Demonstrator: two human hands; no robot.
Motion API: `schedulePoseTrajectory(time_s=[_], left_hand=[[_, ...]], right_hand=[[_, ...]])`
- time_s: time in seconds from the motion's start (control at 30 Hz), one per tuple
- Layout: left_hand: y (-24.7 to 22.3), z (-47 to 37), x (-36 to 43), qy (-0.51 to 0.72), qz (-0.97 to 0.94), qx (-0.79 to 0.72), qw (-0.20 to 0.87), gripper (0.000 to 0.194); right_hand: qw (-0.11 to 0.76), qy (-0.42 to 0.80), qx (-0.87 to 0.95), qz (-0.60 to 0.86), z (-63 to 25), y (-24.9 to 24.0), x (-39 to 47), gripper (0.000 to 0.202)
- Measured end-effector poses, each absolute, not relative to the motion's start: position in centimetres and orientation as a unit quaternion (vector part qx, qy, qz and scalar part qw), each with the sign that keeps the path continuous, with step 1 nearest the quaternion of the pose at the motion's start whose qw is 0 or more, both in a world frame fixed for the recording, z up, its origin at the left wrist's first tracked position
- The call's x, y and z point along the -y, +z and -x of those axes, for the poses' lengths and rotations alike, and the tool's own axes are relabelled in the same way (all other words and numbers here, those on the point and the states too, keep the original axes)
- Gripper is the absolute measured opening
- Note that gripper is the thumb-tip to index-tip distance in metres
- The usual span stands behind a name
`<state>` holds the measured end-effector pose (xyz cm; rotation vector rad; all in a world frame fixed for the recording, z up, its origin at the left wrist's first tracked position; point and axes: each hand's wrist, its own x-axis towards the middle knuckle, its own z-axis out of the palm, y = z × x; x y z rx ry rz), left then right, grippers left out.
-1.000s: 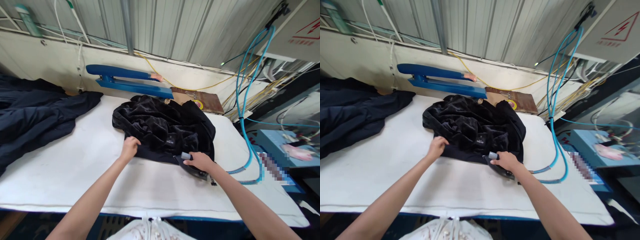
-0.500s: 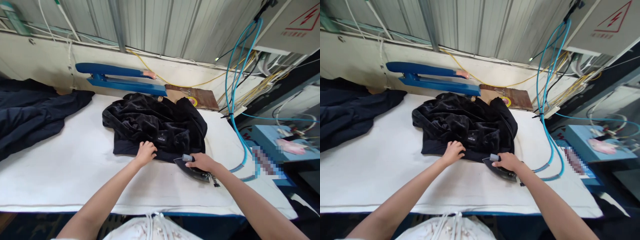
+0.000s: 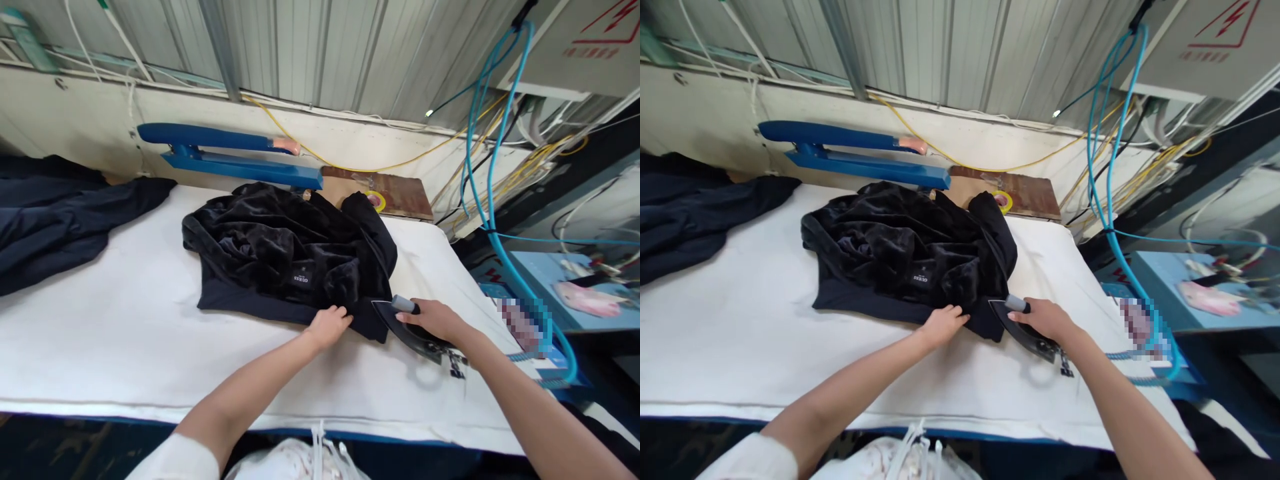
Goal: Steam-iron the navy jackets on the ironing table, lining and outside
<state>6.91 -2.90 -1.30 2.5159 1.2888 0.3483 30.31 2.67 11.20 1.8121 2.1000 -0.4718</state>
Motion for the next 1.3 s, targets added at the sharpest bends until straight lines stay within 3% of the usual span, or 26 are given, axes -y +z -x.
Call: schedulePoseTrajectory(time_s=[0.13, 0.27, 0.47, 0.8, 1.0, 1.2, 1.3], left_hand=[[-1.3, -9.3, 4.9, 0.123, -0.887, -0.412, 0.17, 0.029], [-1.4, -6.6, 5.6, 0.178, -0.866, -0.415, 0.214, 0.026], [-2.4, 0.6, 6.1, 0.214, -0.799, -0.545, 0.135, 0.031], [-2.7, 0.9, 6.6, 0.219, -0.748, -0.607, 0.154, 0.058], [-2.7, 1.5, 6.9, 0.267, -0.735, -0.597, 0.182, 0.043], [-3.1, 1.8, 6.6, 0.285, -0.716, -0.599, 0.217, 0.057], [-2.9, 2.3, 6.6, 0.304, -0.718, -0.58, 0.237, 0.052]], right_hand=[[0.155, -0.16, -0.759, -0.612, -30.2, 11.9, -2.1, 0.058], [0.164, -0.186, -0.799, -0.547, -28.5, 11.9, -1.6, 0.055], [0.21, -0.172, -0.846, -0.458, -24.9, 10.0, -0.7, 0.054], [0.201, -0.127, -0.823, -0.516, -24.8, 7.4, -1.7, 0.057], [0.208, -0.135, -0.847, -0.471, -26.1, 7.5, -1.2, 0.057], [0.219, -0.139, -0.855, -0.45, -25.6, 8.7, -1.0, 0.054], [0.211, -0.136, -0.847, -0.468, -25.2, 9.0, -1.6, 0.053]])
